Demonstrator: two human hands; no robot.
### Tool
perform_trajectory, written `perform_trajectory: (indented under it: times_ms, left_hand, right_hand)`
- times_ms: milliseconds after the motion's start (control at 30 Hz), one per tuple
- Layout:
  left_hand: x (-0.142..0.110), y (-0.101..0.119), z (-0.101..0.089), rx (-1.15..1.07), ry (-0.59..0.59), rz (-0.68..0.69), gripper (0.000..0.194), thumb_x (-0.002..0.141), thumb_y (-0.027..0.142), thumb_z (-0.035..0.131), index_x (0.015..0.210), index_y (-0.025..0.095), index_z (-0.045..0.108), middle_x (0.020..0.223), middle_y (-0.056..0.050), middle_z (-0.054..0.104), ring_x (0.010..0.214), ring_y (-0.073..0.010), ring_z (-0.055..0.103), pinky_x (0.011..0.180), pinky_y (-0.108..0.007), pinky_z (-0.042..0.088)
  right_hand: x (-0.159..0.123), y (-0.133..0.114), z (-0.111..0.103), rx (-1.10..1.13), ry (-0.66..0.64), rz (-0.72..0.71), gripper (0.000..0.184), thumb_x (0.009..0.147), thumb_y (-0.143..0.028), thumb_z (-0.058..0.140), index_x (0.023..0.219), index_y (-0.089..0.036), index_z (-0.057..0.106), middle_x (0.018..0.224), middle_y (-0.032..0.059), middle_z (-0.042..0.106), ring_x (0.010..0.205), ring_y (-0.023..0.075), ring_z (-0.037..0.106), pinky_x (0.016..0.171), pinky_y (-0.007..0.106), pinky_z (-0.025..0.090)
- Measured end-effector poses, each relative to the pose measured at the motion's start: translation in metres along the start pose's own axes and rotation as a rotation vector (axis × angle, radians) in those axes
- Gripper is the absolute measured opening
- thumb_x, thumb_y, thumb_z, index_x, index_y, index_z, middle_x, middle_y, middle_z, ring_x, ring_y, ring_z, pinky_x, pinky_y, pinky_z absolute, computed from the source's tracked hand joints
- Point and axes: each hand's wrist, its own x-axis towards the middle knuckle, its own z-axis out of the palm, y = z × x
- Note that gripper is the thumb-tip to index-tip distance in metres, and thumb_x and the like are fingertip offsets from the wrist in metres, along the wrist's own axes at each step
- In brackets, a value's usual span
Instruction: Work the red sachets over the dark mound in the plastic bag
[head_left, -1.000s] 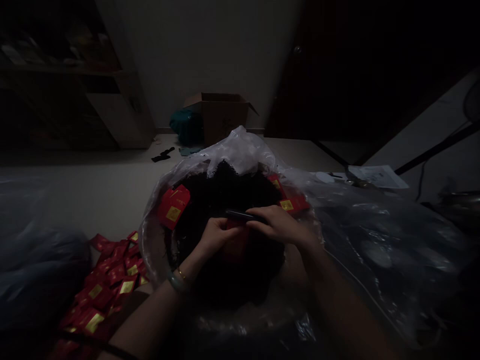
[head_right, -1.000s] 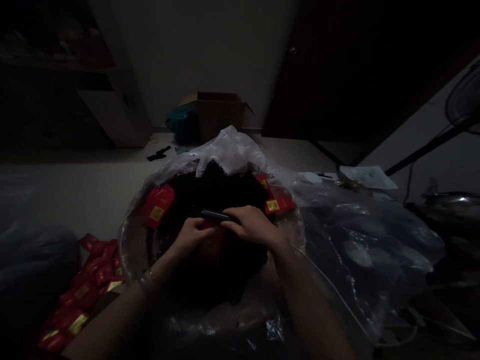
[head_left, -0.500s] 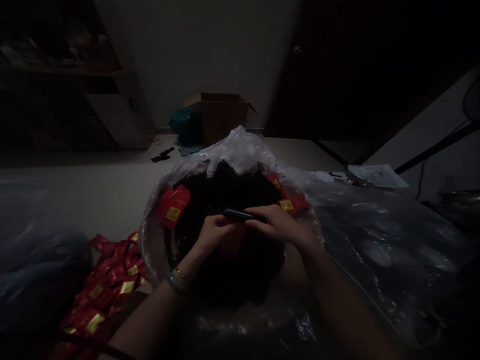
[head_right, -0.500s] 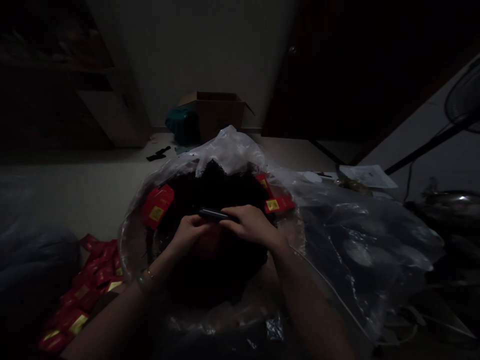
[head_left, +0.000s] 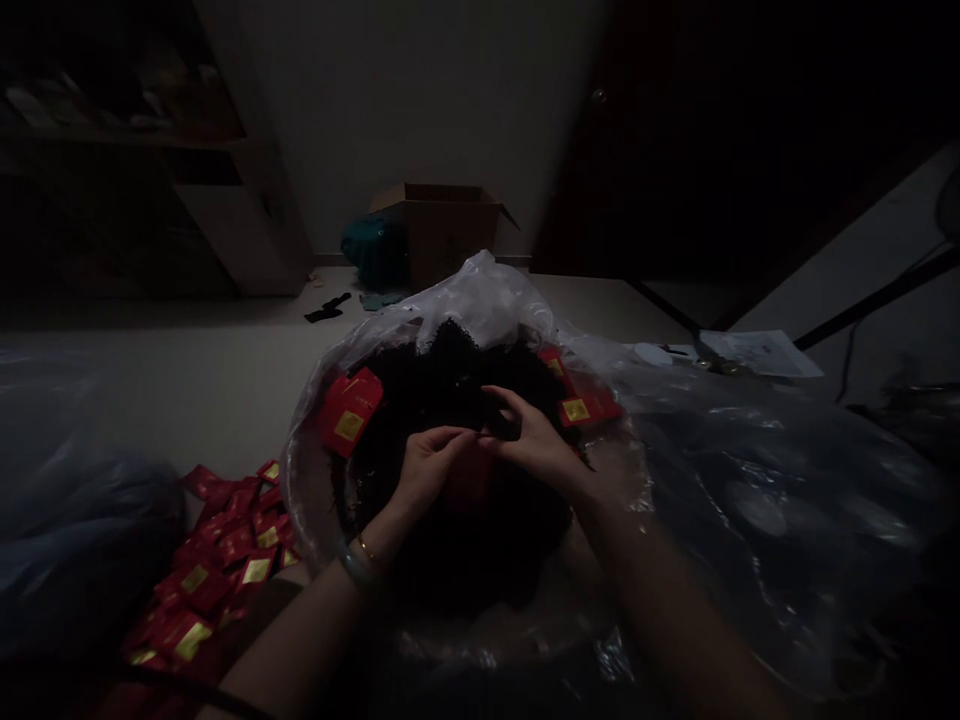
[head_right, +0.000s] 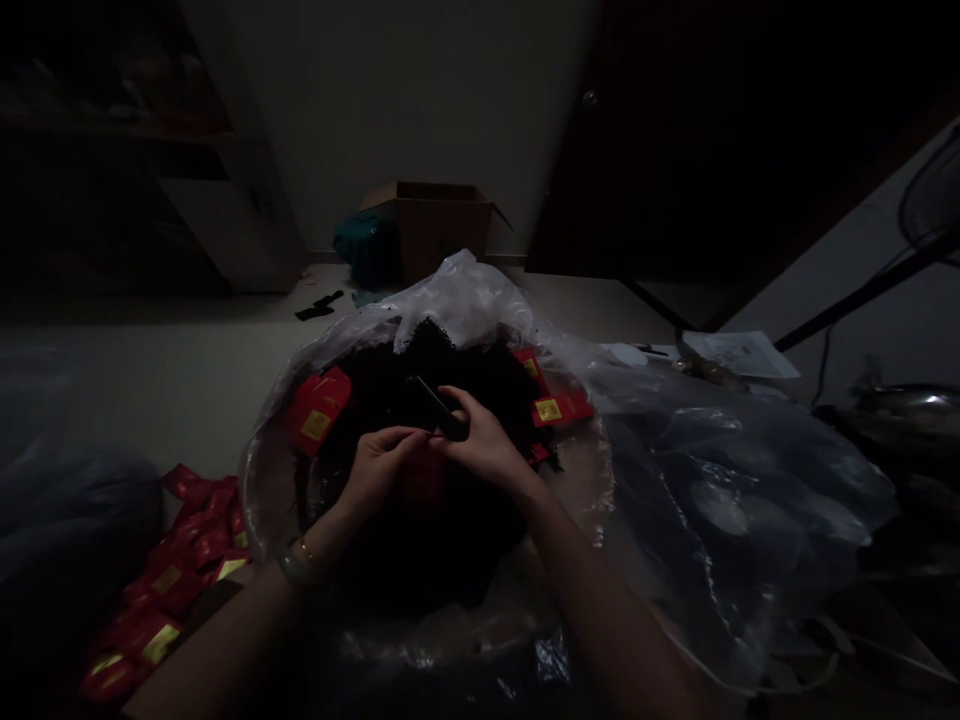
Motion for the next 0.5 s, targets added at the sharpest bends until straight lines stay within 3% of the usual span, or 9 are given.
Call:
perform_trajectory:
  times_ms: [233, 500]
  left_hand:
    - [0.0015, -0.0015, -0.0012, 0.017, -0.044, -0.031, 0.037, 0.065, 0.049, 0.068, 0.070, 0.013, 0.074, 0.060, -0.003, 0.068, 0.054, -0.0135, 0.056, 0.051, -0.022, 0.040]
    - [0.0048, -0.0056, -0.0056, -0.053, -0.136, -0.073, 0.045, 0.070, 0.054, 0.064, 0.082, 0.012, 0.074, 0.071, -0.005, 0.071, 0.061, -0.0157, 0.060, 0.058, -0.024, 0.044]
  right_hand:
    - [0.0002, 0.0000, -0.0020, 0.019, 0.030, -0.033, 0.062, 0.065, -0.017, 0.063, 0.124, -0.022, 0.043, 0.077, -0.0033, 0.062, 0.073, 0.0151, 0.061, 0.069, 0.029, 0.049]
    - [-0.0020, -0.0035, -0.0085, 0.009, 0.032, -0.002, 0.047, 0.066, -0.022, 0.063, 0.110, -0.020, 0.047, 0.079, -0.0022, 0.061, 0.075, 0.0156, 0.060, 0.069, 0.029, 0.049]
